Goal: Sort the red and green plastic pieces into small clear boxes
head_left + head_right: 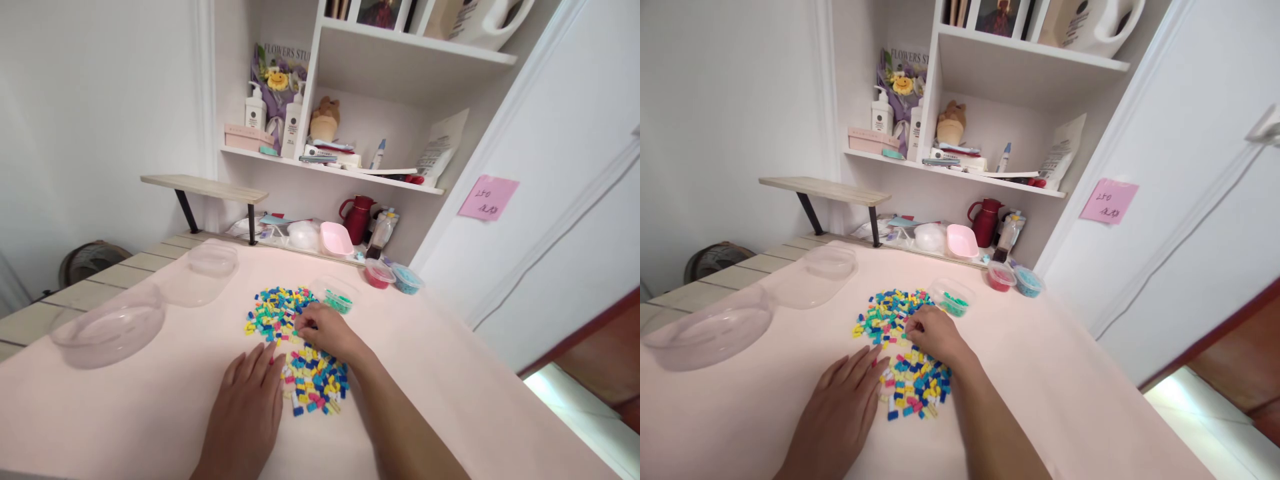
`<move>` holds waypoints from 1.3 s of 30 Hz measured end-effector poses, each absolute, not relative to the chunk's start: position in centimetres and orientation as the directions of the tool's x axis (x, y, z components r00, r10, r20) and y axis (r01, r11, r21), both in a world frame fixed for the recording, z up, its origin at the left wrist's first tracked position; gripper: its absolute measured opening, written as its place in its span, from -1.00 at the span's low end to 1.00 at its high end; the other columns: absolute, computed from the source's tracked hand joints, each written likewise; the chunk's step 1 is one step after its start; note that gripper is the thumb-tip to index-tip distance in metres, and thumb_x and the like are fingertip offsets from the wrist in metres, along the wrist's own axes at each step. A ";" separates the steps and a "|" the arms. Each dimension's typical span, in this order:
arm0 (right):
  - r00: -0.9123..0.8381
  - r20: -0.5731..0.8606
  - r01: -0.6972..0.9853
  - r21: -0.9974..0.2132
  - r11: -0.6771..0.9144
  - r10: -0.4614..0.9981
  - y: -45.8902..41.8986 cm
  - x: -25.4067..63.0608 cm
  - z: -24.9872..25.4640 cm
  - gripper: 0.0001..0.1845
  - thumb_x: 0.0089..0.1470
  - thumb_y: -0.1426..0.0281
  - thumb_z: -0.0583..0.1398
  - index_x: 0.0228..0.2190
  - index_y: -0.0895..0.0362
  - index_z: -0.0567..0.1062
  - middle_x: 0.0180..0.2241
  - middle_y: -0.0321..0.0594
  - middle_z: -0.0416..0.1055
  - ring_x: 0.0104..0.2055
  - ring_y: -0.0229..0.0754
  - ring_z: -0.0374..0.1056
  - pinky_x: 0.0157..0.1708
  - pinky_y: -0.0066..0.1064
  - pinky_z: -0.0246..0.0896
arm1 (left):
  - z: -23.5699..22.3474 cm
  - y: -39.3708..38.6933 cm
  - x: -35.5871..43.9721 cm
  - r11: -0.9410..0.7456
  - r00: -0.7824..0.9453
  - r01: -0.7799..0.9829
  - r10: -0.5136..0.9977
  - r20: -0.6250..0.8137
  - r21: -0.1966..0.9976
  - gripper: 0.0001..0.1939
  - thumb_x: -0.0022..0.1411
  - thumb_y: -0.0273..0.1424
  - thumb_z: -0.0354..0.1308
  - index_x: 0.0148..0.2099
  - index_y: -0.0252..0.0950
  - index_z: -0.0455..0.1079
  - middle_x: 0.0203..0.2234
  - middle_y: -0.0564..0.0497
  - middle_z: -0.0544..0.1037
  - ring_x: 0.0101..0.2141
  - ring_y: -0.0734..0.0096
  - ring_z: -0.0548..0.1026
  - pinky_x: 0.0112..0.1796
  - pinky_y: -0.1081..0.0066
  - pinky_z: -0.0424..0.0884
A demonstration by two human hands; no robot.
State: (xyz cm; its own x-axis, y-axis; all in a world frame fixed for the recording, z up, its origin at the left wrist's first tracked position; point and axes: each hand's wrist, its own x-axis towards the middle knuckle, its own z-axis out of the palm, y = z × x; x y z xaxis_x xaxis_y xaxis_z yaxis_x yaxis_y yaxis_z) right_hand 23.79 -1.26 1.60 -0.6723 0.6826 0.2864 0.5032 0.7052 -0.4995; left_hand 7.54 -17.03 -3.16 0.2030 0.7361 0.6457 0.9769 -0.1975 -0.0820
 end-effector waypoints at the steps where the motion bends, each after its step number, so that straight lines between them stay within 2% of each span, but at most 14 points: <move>1: -0.671 0.282 0.505 -0.503 0.701 0.685 -1.4 23.9 1.7 -0.91 -0.08 0.52 0.24 -0.51 0.09 0.51 -0.40 -0.30 0.48 -0.31 -0.22 0.36 -0.27 -0.44 0.19 | -3.2 -17.0 7.6 -0.197 0.205 0.977 0.732 0.650 -0.085 -0.61 0.26 -0.41 0.00 0.11 -0.20 0.38 0.06 -0.07 0.50 0.06 0.18 0.43 0.02 0.12 0.28; 7: -0.643 0.287 0.516 -0.523 0.678 0.710 -1.8 24.3 2.2 -0.90 -0.04 0.50 0.24 -0.46 0.07 0.56 -0.35 -0.30 0.51 -0.33 -0.23 0.39 -0.29 -0.43 0.21 | -3.0 -17.1 7.8 -0.196 0.184 0.979 0.729 0.660 -0.056 -0.64 0.26 -0.42 -0.01 0.07 -0.17 0.41 0.06 -0.06 0.50 0.06 0.18 0.43 0.01 0.14 0.30; 12: -0.568 0.370 0.513 -0.540 0.668 0.735 -1.2 25.2 2.8 -0.91 -0.01 0.46 0.24 -0.43 0.08 0.57 -0.34 -0.24 0.50 -0.31 -0.21 0.39 -0.26 -0.39 0.25 | -2.9 -17.1 7.8 -0.196 0.174 0.980 0.736 0.655 -0.041 -0.63 0.26 -0.42 -0.01 0.09 -0.18 0.41 0.06 -0.07 0.51 0.06 0.18 0.43 0.02 0.14 0.30; 18: -0.344 0.519 0.501 -0.604 0.620 0.783 0.0 27.2 3.4 -0.88 0.03 0.33 0.22 -0.45 0.09 0.55 -0.36 -0.22 0.49 -0.39 -0.21 0.36 -0.34 -0.38 0.25 | -2.7 -17.2 7.9 -0.196 0.191 0.978 0.731 0.655 -0.067 -0.63 0.26 -0.42 0.00 0.08 -0.18 0.41 0.05 -0.07 0.52 0.05 0.17 0.44 0.01 0.13 0.30; 22: -0.187 0.554 0.484 -0.667 0.566 0.812 0.7 28.5 3.6 -0.77 0.03 0.21 0.22 -0.44 0.12 0.55 -0.34 -0.18 0.50 -0.44 -0.21 0.33 -0.40 -0.37 0.25 | -2.8 -17.3 7.9 -0.186 0.194 0.979 0.746 0.637 -0.080 -0.63 0.26 -0.43 0.00 0.09 -0.17 0.40 0.06 -0.05 0.51 0.05 0.18 0.44 0.02 0.11 0.29; 28: 0.020 0.584 0.571 -0.673 0.470 0.812 2.0 30.5 3.4 -0.65 0.00 0.09 0.22 -0.45 0.13 0.56 -0.40 -0.15 0.52 -0.47 -0.17 0.34 -0.38 -0.32 0.25 | -2.9 -17.3 7.7 -0.202 0.175 0.979 0.749 0.639 -0.032 -0.63 0.27 -0.41 0.00 0.09 -0.15 0.41 0.06 -0.04 0.50 0.06 0.18 0.43 0.03 0.13 0.27; 30: 0.105 0.587 0.577 -0.694 0.432 0.803 2.5 31.1 3.2 -0.64 -0.01 0.10 0.22 -0.40 0.14 0.57 -0.35 -0.13 0.52 -0.48 -0.18 0.34 -0.40 -0.31 0.26 | -2.9 -17.3 7.7 -0.201 0.168 0.979 0.749 0.641 -0.022 -0.63 0.27 -0.41 -0.01 0.08 -0.15 0.41 0.07 -0.05 0.50 0.06 0.17 0.43 0.04 0.13 0.27; 32: 0.164 0.600 0.550 -0.714 0.433 0.783 2.7 31.4 3.0 -0.60 0.01 0.12 0.19 -0.23 0.14 0.55 -0.26 -0.11 0.51 -0.49 -0.20 0.34 -0.42 -0.30 0.28 | -2.9 -17.3 7.6 -0.200 0.173 0.979 0.747 0.642 -0.031 -0.63 0.26 -0.41 -0.01 0.09 -0.15 0.41 0.06 -0.05 0.50 0.06 0.17 0.44 0.03 0.12 0.26; 35: 0.167 0.627 0.497 -0.720 0.484 0.761 2.4 30.9 3.2 -0.54 0.07 0.16 0.14 -0.05 0.13 0.47 -0.23 -0.13 0.48 -0.48 -0.21 0.35 -0.44 -0.32 0.29 | -2.8 -17.3 7.7 -0.195 0.191 0.979 0.744 0.641 -0.066 -0.63 0.26 -0.41 0.00 0.08 -0.16 0.41 0.06 -0.05 0.51 0.05 0.17 0.44 0.03 0.11 0.27; 39: -0.013 0.623 0.420 -0.706 0.570 0.782 0.9 28.5 3.5 -0.67 0.13 0.22 0.10 -0.18 0.13 0.53 -0.35 -0.18 0.48 -0.46 -0.20 0.37 -0.41 -0.35 0.29 | -2.7 -17.3 7.8 -0.184 0.200 0.979 0.743 0.639 -0.092 -0.63 0.26 -0.41 0.00 0.08 -0.18 0.41 0.06 -0.05 0.51 0.05 0.18 0.44 0.02 0.11 0.27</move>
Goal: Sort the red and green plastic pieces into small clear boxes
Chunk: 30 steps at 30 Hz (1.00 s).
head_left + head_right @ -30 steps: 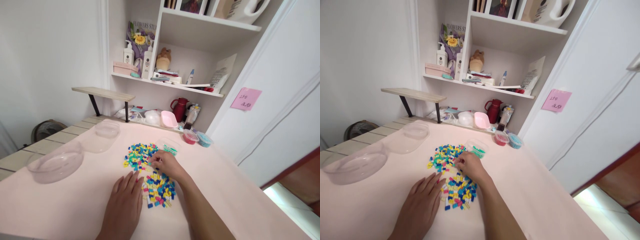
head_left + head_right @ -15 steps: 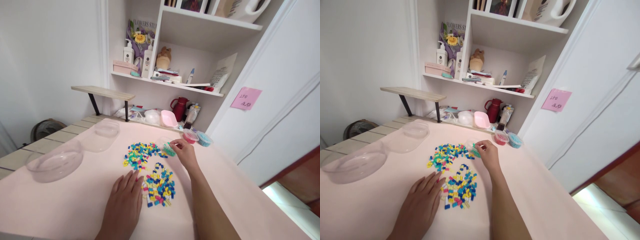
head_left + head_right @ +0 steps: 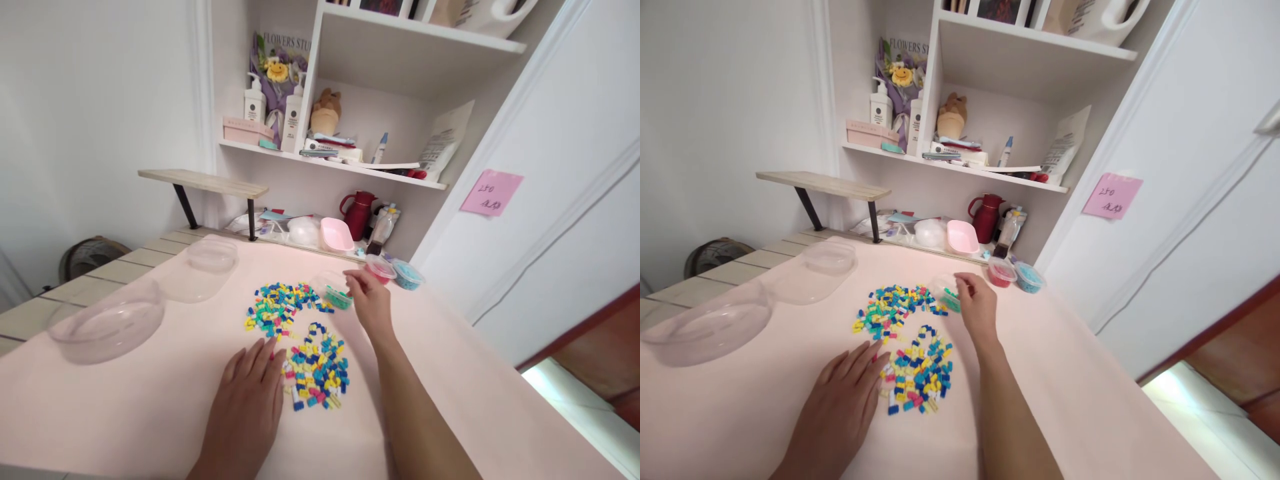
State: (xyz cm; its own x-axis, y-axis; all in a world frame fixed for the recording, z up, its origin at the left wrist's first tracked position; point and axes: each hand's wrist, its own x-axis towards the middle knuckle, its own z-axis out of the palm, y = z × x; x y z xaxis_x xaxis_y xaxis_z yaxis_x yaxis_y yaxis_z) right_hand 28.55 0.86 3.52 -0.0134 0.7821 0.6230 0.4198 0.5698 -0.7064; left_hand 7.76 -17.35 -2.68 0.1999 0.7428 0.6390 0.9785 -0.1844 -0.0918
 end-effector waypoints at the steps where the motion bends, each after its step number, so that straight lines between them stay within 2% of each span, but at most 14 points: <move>1: -0.102 0.605 0.405 -0.700 0.589 0.789 0.4 27.8 3.5 -0.70 0.13 0.24 0.11 -0.22 0.12 0.55 -0.37 -0.18 0.49 -0.44 -0.20 0.37 -0.40 -0.36 0.30 | -2.7 -17.4 7.8 -0.184 0.200 0.979 0.743 0.639 -0.092 -0.63 0.26 -0.42 0.00 0.09 -0.18 0.40 0.06 -0.05 0.51 0.05 0.17 0.44 0.02 0.11 0.27; 6: -0.530 0.497 0.406 -0.563 0.720 0.687 -1.6 24.3 2.8 -0.80 0.14 0.39 0.13 -0.30 0.05 0.58 -0.31 -0.23 0.53 -0.29 -0.18 0.41 -0.23 -0.36 0.28 | -2.7 -17.3 7.8 -0.188 0.198 0.979 0.750 0.631 -0.084 -0.62 0.27 -0.42 0.00 0.12 -0.19 0.38 0.07 -0.07 0.50 0.07 0.17 0.43 0.03 0.10 0.26; 9: -0.642 0.393 0.437 -0.518 0.736 0.658 -2.1 23.2 2.1 -0.83 0.10 0.43 0.18 -0.29 0.05 0.59 -0.28 -0.22 0.51 -0.22 -0.18 0.40 -0.17 -0.36 0.26 | -2.8 -17.3 7.8 -0.183 0.197 0.979 0.754 0.627 -0.087 -0.62 0.27 -0.41 0.00 0.12 -0.20 0.38 0.08 -0.08 0.49 0.07 0.17 0.43 0.03 0.09 0.26; 14: -0.681 0.332 0.443 -0.523 0.728 0.653 -2.0 23.2 1.7 -0.79 0.07 0.46 0.21 -0.23 0.06 0.58 -0.24 -0.20 0.50 -0.16 -0.17 0.39 -0.12 -0.35 0.24 | -2.8 -17.4 8.0 -0.179 0.191 0.980 0.751 0.633 -0.083 -0.62 0.27 -0.43 -0.01 0.11 -0.21 0.38 0.07 -0.08 0.50 0.06 0.17 0.44 0.03 0.08 0.27; 19: -0.703 0.329 0.415 -0.530 0.740 0.630 -2.0 23.2 2.0 -0.79 0.07 0.52 0.17 -0.29 0.08 0.57 -0.26 -0.24 0.53 -0.18 -0.18 0.39 -0.12 -0.36 0.22 | -2.8 -17.4 8.1 -0.183 0.176 0.981 0.750 0.637 -0.055 -0.63 0.26 -0.44 0.00 0.10 -0.20 0.39 0.07 -0.08 0.50 0.06 0.16 0.43 0.03 0.08 0.26; 30: -0.742 0.277 0.439 -0.488 0.754 0.611 -2.4 23.5 2.5 -0.84 0.07 0.54 0.14 -0.43 0.10 0.50 -0.33 -0.26 0.49 -0.23 -0.22 0.36 -0.17 -0.40 0.19 | -2.7 -17.4 8.3 -0.168 0.176 0.983 0.746 0.643 -0.075 -0.62 0.27 -0.44 -0.01 0.11 -0.22 0.39 0.06 -0.06 0.51 0.06 0.18 0.43 0.04 0.08 0.27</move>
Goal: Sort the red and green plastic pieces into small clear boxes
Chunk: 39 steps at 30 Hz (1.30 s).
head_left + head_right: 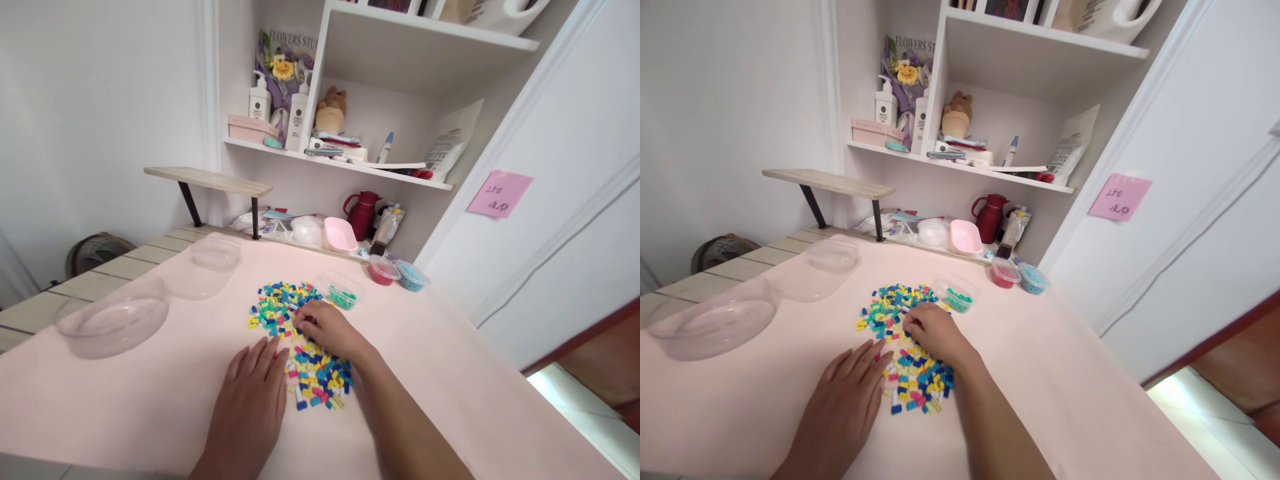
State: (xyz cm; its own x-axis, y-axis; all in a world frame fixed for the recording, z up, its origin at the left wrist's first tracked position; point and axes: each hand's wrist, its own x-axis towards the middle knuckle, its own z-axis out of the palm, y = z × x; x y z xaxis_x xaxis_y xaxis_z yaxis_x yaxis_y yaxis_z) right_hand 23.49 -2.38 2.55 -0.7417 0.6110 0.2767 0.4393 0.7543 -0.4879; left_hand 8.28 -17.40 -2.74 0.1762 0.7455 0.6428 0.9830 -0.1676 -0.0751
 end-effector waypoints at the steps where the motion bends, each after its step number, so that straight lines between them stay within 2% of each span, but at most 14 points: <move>1: -0.742 0.276 0.442 -0.484 0.755 0.611 -2.5 23.5 2.6 -0.84 0.08 0.54 0.14 -0.43 0.10 0.50 -0.34 -0.26 0.49 -0.24 -0.22 0.36 -0.17 -0.40 0.19 | -2.8 -17.4 8.3 -0.167 0.175 0.983 0.745 0.644 -0.075 -0.62 0.27 -0.44 -0.01 0.11 -0.23 0.39 0.06 -0.06 0.51 0.06 0.18 0.43 0.04 0.08 0.27; 6: -0.681 0.345 0.443 -0.507 0.739 0.645 -2.9 23.3 2.8 -0.87 0.11 0.48 0.17 -0.32 0.08 0.52 -0.26 -0.22 0.46 -0.15 -0.18 0.34 -0.11 -0.36 0.19 | -2.9 -17.4 8.2 -0.166 0.186 0.982 0.745 0.641 -0.093 -0.60 0.26 -0.44 -0.02 0.12 -0.23 0.38 0.07 -0.07 0.50 0.07 0.18 0.43 0.04 0.08 0.27; 9: -0.647 0.384 0.449 -0.506 0.736 0.659 -3.0 23.2 2.6 -0.77 0.08 0.44 0.22 -0.18 0.05 0.52 -0.13 -0.18 0.40 -0.06 -0.14 0.30 -0.03 -0.30 0.18 | -2.9 -17.4 8.2 -0.162 0.186 0.982 0.740 0.647 -0.097 -0.61 0.26 -0.44 -0.02 0.11 -0.22 0.39 0.07 -0.06 0.50 0.07 0.19 0.43 0.04 0.09 0.27; 11: -0.669 0.361 0.457 -0.490 0.743 0.650 -3.0 23.3 2.5 -0.73 0.08 0.45 0.22 -0.14 0.05 0.51 -0.12 -0.17 0.39 -0.04 -0.13 0.30 0.00 -0.28 0.17 | -2.9 -17.3 8.2 -0.158 0.190 0.981 0.733 0.653 -0.109 -0.61 0.27 -0.43 -0.01 0.11 -0.23 0.39 0.07 -0.07 0.50 0.06 0.19 0.43 0.04 0.09 0.27; 15: -0.727 0.298 0.455 -0.465 0.759 0.619 -2.8 23.3 2.6 -0.84 0.10 0.51 0.17 -0.29 0.08 0.53 -0.22 -0.20 0.45 -0.11 -0.17 0.33 -0.06 -0.34 0.19 | -2.9 -17.3 8.0 -0.167 0.225 0.974 0.715 0.662 -0.151 -0.61 0.25 -0.43 0.00 0.10 -0.24 0.39 0.05 -0.08 0.52 0.04 0.17 0.45 0.00 0.09 0.29; 18: -0.725 0.283 0.472 -0.459 0.753 0.628 -2.6 23.3 2.6 -0.83 0.10 0.53 0.14 -0.44 0.09 0.49 -0.30 -0.24 0.48 -0.17 -0.20 0.34 -0.12 -0.39 0.19 | -3.0 -17.2 7.8 -0.174 0.233 0.973 0.709 0.665 -0.154 -0.62 0.24 -0.43 0.01 0.10 -0.22 0.40 0.05 -0.07 0.51 0.04 0.16 0.45 0.00 0.10 0.29; 21: -0.705 0.268 0.513 -0.447 0.733 0.657 -2.4 23.4 2.4 -0.83 0.08 0.51 0.14 -0.49 0.10 0.47 -0.34 -0.27 0.49 -0.20 -0.20 0.36 -0.15 -0.40 0.17 | -3.1 -17.1 7.7 -0.180 0.233 0.972 0.702 0.673 -0.148 -0.61 0.24 -0.44 0.01 0.10 -0.20 0.39 0.05 -0.07 0.51 0.05 0.17 0.44 0.00 0.12 0.29; 26: -0.660 0.282 0.524 -0.490 0.696 0.696 -2.5 23.3 2.3 -0.83 0.11 0.49 0.13 -0.41 0.08 0.51 -0.33 -0.27 0.50 -0.25 -0.21 0.37 -0.22 -0.41 0.19 | -3.2 -17.1 7.8 -0.178 0.235 0.972 0.690 0.685 -0.154 -0.61 0.24 -0.43 0.01 0.10 -0.21 0.40 0.03 -0.07 0.53 0.04 0.17 0.45 -0.01 0.13 0.30; 30: -0.691 0.340 0.440 -0.503 0.744 0.638 -2.9 23.1 2.5 -0.81 0.10 0.50 0.16 -0.26 0.07 0.53 -0.22 -0.21 0.49 -0.12 -0.18 0.35 -0.11 -0.37 0.20 | -3.1 -17.1 7.9 -0.174 0.231 0.973 0.690 0.686 -0.152 -0.62 0.24 -0.43 0.01 0.09 -0.22 0.40 0.03 -0.07 0.53 0.03 0.16 0.45 -0.01 0.12 0.29; 35: -0.791 0.287 0.374 -0.472 0.798 0.540 -3.2 23.1 2.7 -0.75 0.06 0.59 0.11 -0.33 0.07 0.53 -0.27 -0.26 0.49 -0.16 -0.21 0.36 -0.05 -0.37 0.19 | -3.0 -17.1 7.9 -0.183 0.221 0.975 0.691 0.689 -0.129 -0.61 0.24 -0.45 0.01 0.10 -0.21 0.39 0.04 -0.08 0.52 0.04 0.16 0.45 0.00 0.13 0.29; 39: -0.765 0.270 0.401 -0.512 0.760 0.585 -3.2 23.0 2.6 -0.71 0.05 0.61 0.08 -0.33 0.08 0.53 -0.29 -0.26 0.47 -0.19 -0.21 0.36 -0.11 -0.40 0.21 | -3.1 -17.2 7.9 -0.195 0.207 0.976 0.689 0.694 -0.098 -0.62 0.25 -0.44 0.00 0.09 -0.20 0.40 0.04 -0.09 0.52 0.04 0.16 0.44 0.00 0.13 0.30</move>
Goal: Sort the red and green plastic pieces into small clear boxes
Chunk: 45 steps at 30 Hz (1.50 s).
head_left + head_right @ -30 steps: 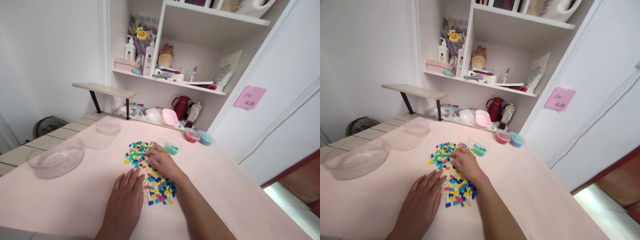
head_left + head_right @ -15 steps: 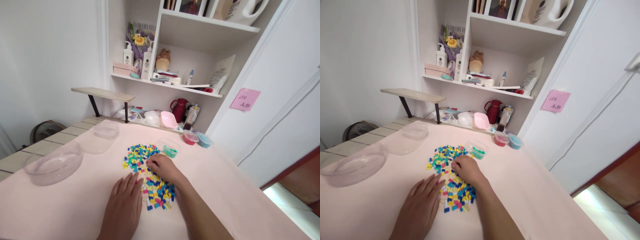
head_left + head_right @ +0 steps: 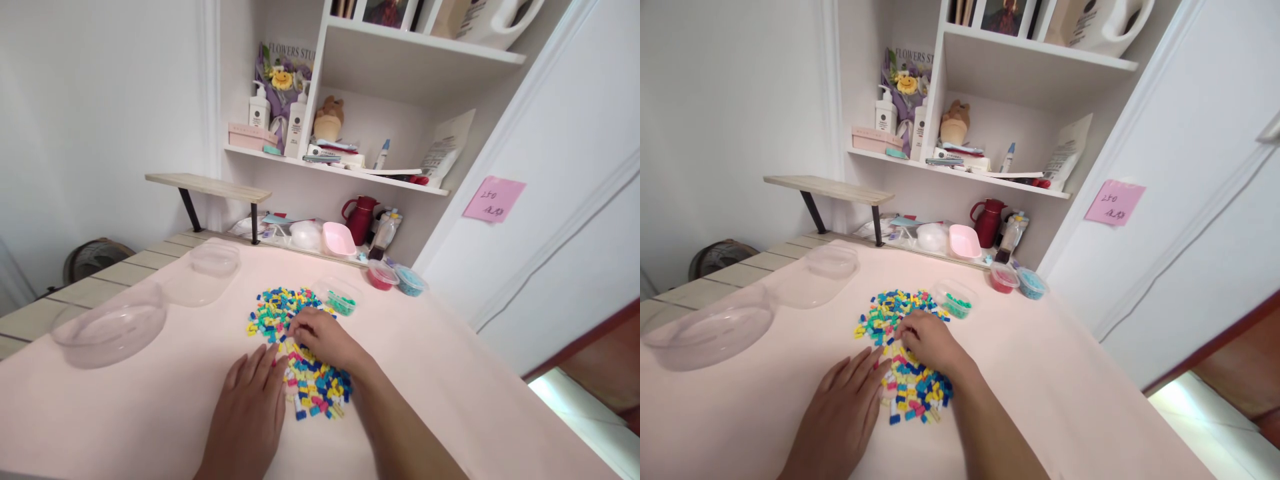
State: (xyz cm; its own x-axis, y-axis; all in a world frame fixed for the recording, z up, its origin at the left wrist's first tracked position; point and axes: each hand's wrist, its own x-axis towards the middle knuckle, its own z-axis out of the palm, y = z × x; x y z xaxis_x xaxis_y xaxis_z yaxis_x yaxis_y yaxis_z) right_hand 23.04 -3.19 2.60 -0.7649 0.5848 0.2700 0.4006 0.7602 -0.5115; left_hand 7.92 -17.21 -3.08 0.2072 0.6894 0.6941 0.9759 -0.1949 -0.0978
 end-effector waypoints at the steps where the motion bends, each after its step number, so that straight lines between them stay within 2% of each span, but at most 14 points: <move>1: -0.743 0.281 0.417 -0.514 0.749 0.607 -3.1 23.0 2.5 -0.70 0.05 0.61 0.08 -0.29 0.08 0.52 -0.27 -0.24 0.47 -0.16 -0.20 0.35 -0.11 -0.39 0.21 | -3.1 -17.2 7.9 -0.197 0.202 0.976 0.690 0.695 -0.088 -0.62 0.25 -0.44 0.00 0.08 -0.20 0.40 0.04 -0.08 0.52 0.04 0.16 0.44 0.00 0.14 0.29; 5: -0.692 0.298 0.469 -0.508 0.723 0.658 -2.8 23.1 1.9 -0.63 0.05 0.59 0.09 -0.13 0.06 0.49 -0.17 -0.19 0.42 -0.12 -0.18 0.33 -0.09 -0.36 0.20 | -3.0 -17.2 8.0 -0.193 0.198 0.978 0.704 0.682 -0.085 -0.62 0.25 -0.45 0.00 0.10 -0.20 0.40 0.05 -0.08 0.51 0.05 0.17 0.43 0.01 0.14 0.28; 10: -0.704 0.217 0.506 -0.515 0.692 0.677 -2.5 23.4 1.7 -0.73 -0.01 0.62 0.07 -0.49 0.09 0.49 -0.31 -0.25 0.42 -0.20 -0.22 0.35 -0.13 -0.40 0.20 | -3.1 -17.2 8.0 -0.185 0.210 0.977 0.701 0.681 -0.110 -0.61 0.25 -0.45 0.01 0.11 -0.20 0.38 0.05 -0.07 0.51 0.06 0.17 0.42 0.02 0.13 0.27; 11: -0.702 0.214 0.506 -0.521 0.687 0.679 -2.5 23.4 1.7 -0.73 -0.02 0.63 0.07 -0.51 0.09 0.48 -0.32 -0.26 0.42 -0.21 -0.22 0.35 -0.13 -0.40 0.20 | -3.1 -17.2 8.0 -0.186 0.209 0.976 0.700 0.683 -0.109 -0.61 0.25 -0.44 0.01 0.11 -0.20 0.38 0.05 -0.07 0.51 0.07 0.18 0.42 0.02 0.14 0.26; 13: -0.684 0.241 0.506 -0.523 0.686 0.688 -2.5 23.4 1.8 -0.70 -0.03 0.64 0.06 -0.42 0.08 0.51 -0.29 -0.26 0.43 -0.20 -0.21 0.35 -0.13 -0.40 0.20 | -3.2 -17.2 8.0 -0.186 0.202 0.978 0.699 0.686 -0.099 -0.61 0.25 -0.43 0.01 0.11 -0.20 0.38 0.06 -0.07 0.51 0.06 0.18 0.42 0.03 0.14 0.26; 16: -0.676 0.279 0.508 -0.495 0.705 0.683 -2.6 23.3 1.7 -0.60 0.03 0.62 0.06 -0.17 0.03 0.51 -0.17 -0.22 0.43 -0.13 -0.19 0.34 -0.10 -0.37 0.19 | -3.2 -17.2 8.0 -0.191 0.186 0.979 0.702 0.688 -0.069 -0.62 0.26 -0.44 0.00 0.11 -0.20 0.38 0.05 -0.08 0.51 0.05 0.17 0.44 0.02 0.13 0.27; 18: -0.692 0.273 0.509 -0.471 0.720 0.668 -2.6 23.3 1.6 -0.62 0.10 0.57 0.07 -0.11 0.01 0.49 -0.14 -0.20 0.42 -0.10 -0.17 0.33 -0.09 -0.36 0.18 | -3.1 -17.3 8.1 -0.195 0.175 0.980 0.706 0.686 -0.050 -0.62 0.26 -0.44 -0.01 0.10 -0.19 0.38 0.05 -0.08 0.51 0.05 0.17 0.44 0.02 0.13 0.27; 21: -0.704 0.258 0.513 -0.460 0.725 0.662 -2.6 23.2 1.5 -0.68 0.13 0.53 0.08 -0.14 0.02 0.51 -0.17 -0.19 0.41 -0.12 -0.17 0.32 -0.10 -0.36 0.18 | -3.0 -17.3 8.1 -0.196 0.178 0.979 0.708 0.684 -0.052 -0.63 0.26 -0.43 -0.01 0.10 -0.19 0.39 0.04 -0.08 0.52 0.05 0.17 0.44 0.02 0.14 0.27; 27: -0.692 0.239 0.529 -0.475 0.703 0.681 -2.5 23.2 1.5 -0.75 0.05 0.58 0.11 -0.31 0.06 0.51 -0.26 -0.25 0.39 -0.21 -0.22 0.31 -0.15 -0.41 0.17 | -3.0 -17.3 8.0 -0.190 0.193 0.979 0.707 0.680 -0.080 -0.61 0.25 -0.45 0.00 0.10 -0.19 0.39 0.05 -0.07 0.52 0.05 0.18 0.43 0.02 0.13 0.27; 33: -0.677 0.210 0.539 -0.511 0.670 0.705 -2.4 23.2 1.5 -0.78 0.03 0.49 0.21 -0.25 0.03 0.53 -0.25 -0.25 0.39 -0.30 -0.26 0.34 -0.23 -0.43 0.20 | -2.9 -17.3 8.1 -0.184 0.197 0.979 0.710 0.676 -0.092 -0.62 0.25 -0.45 0.01 0.10 -0.22 0.39 0.05 -0.09 0.52 0.05 0.16 0.43 0.02 0.11 0.26; 40: -0.662 0.226 0.565 -0.475 0.674 0.715 -2.5 22.9 1.6 -0.80 0.02 0.46 0.25 -0.28 -0.01 0.58 -0.28 -0.27 0.43 -0.29 -0.25 0.36 -0.25 -0.43 0.22 | -2.9 -17.3 8.1 -0.196 0.188 0.978 0.717 0.672 -0.064 -0.62 0.26 -0.44 0.00 0.10 -0.21 0.39 0.06 -0.08 0.50 0.06 0.16 0.43 0.03 0.13 0.27; 45: -0.676 0.220 0.552 -0.482 0.681 0.703 -2.5 23.0 1.6 -0.79 -0.01 0.45 0.28 -0.26 -0.01 0.58 -0.27 -0.26 0.44 -0.27 -0.24 0.37 -0.24 -0.43 0.23 | -2.8 -17.4 7.9 -0.193 0.215 0.975 0.699 0.682 -0.110 -0.62 0.25 -0.45 -0.01 0.09 -0.25 0.40 0.04 -0.11 0.52 0.04 0.16 0.45 0.01 0.12 0.28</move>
State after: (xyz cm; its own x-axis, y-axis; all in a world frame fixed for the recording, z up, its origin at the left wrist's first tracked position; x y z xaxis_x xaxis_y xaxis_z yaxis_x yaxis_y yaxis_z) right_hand 22.99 -2.55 1.62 -0.6762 0.7033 0.2195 0.5516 0.6808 -0.4819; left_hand 7.92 -17.40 -2.79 0.2150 0.6990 0.6820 0.9751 -0.1930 -0.1097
